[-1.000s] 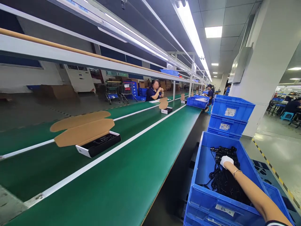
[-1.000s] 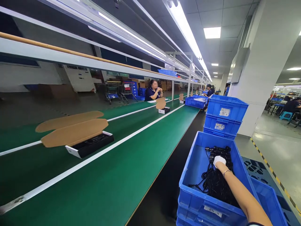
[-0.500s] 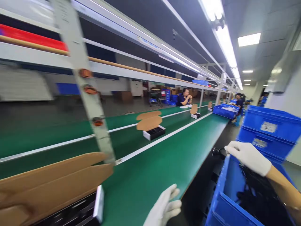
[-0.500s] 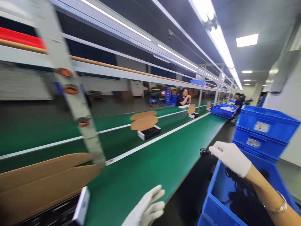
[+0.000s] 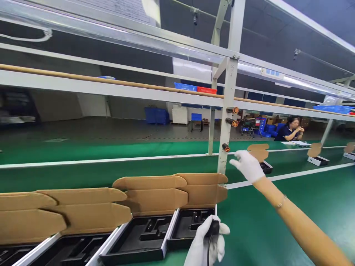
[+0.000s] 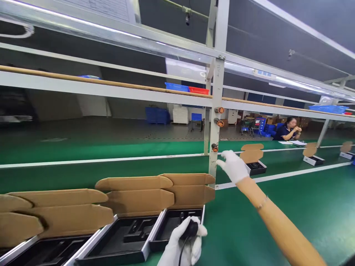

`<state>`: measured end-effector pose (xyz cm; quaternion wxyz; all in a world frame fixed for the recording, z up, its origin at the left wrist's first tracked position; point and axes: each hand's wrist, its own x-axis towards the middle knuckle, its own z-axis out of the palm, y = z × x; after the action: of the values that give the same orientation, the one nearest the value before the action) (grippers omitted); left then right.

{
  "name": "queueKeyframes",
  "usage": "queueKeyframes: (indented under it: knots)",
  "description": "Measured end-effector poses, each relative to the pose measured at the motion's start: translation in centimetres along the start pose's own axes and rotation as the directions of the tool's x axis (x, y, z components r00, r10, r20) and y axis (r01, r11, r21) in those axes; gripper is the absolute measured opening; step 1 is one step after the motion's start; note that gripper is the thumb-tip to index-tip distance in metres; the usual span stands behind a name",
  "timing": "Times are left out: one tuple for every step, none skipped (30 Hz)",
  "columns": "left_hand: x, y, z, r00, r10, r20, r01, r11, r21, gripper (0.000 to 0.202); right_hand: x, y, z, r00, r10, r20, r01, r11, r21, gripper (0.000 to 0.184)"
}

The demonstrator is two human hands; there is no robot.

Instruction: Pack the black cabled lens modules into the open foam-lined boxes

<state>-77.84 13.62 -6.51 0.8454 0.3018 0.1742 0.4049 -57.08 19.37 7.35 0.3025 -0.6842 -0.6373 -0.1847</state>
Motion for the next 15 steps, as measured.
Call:
queueKeyframes:
  knots:
    - [0.3,0.4,-1.0,1.000,0.000,0.019,0.000,1.000,-0.005,0.041,2.3,0.0,1.6,0.998,0.024,-0.064,-0.024,1.000,0.009,0.027]
    - [0.5,0.6,-1.8,0.999,-0.015,0.043,0.016,1.000,-0.019,0.043,4.1,0.1,3.1,0.994,0.022,-0.103,-0.021,1.000,0.011,0.030]
    - [0.6,0.9,-2.5,0.997,-0.039,0.068,0.041,0.998,-0.037,0.046,5.4,0.1,4.3,0.992,0.000,-0.127,0.000,1.000,0.005,0.031]
    - [0.7,1.1,-3.1,0.995,-0.053,0.089,0.058,0.997,-0.054,0.048,6.3,0.2,5.2,0.989,-0.031,-0.145,0.030,1.000,-0.006,0.028]
    - [0.6,1.4,-3.4,0.995,-0.049,0.090,0.056,0.996,-0.073,0.047,6.8,0.3,5.7,0.985,-0.061,-0.159,0.060,0.998,-0.011,0.026]
    - [0.5,1.6,-3.5,0.996,-0.030,0.082,0.037,0.996,-0.084,0.045,6.9,0.4,5.9,0.983,-0.080,-0.165,0.081,0.997,-0.001,0.024]
    - [0.4,1.8,-3.5,0.998,-0.004,0.070,0.010,0.996,-0.087,0.041,6.8,0.5,5.7,0.983,-0.084,-0.165,0.090,0.996,0.028,0.023]
    - [0.3,2.0,-3.3,0.998,0.018,0.059,-0.013,0.996,-0.090,0.036,6.3,0.4,5.1,0.984,-0.071,-0.165,0.084,0.994,0.074,0.023]
    - [0.2,2.1,-2.9,0.999,0.026,0.048,-0.021,0.994,-0.105,0.031,5.5,0.2,4.3,0.985,-0.046,-0.165,0.068,0.989,0.133,0.024]
    - [0.2,2.3,-2.5,0.999,0.018,0.038,-0.013,0.992,-0.127,0.029,4.4,-0.3,3.4,0.987,-0.018,-0.161,0.050,0.980,0.195,0.025]
    - [0.2,2.4,-2.1,1.000,-0.007,0.026,0.011,0.988,-0.152,0.029,2.8,-0.9,2.3,0.990,0.003,-0.144,0.034,0.967,0.253,0.025]
    - [0.2,2.4,-1.7,0.999,-0.040,0.012,0.042,0.983,-0.181,0.030,0.9,-1.7,1.2,0.993,0.008,-0.116,0.029,0.951,0.308,0.025]
    - [0.2,2.4,-1.3,0.998,-0.067,-0.009,0.063,0.975,-0.213,0.032,-1.3,-2.6,0.2,0.999,-0.023,-0.049,0.039,0.936,0.349,0.024]
    - [0.1,2.2,-0.9,0.996,-0.087,-0.017,0.080,0.970,-0.230,0.035,-3.7,-3.6,-0.6,0.995,-0.074,0.061,0.045,0.922,0.385,0.021]
    - [0.0,2.0,-0.5,0.994,-0.113,-0.012,0.107,0.967,-0.233,0.040,-6.2,-4.7,-1.2,0.977,-0.135,0.168,0.050,0.901,0.431,0.018]
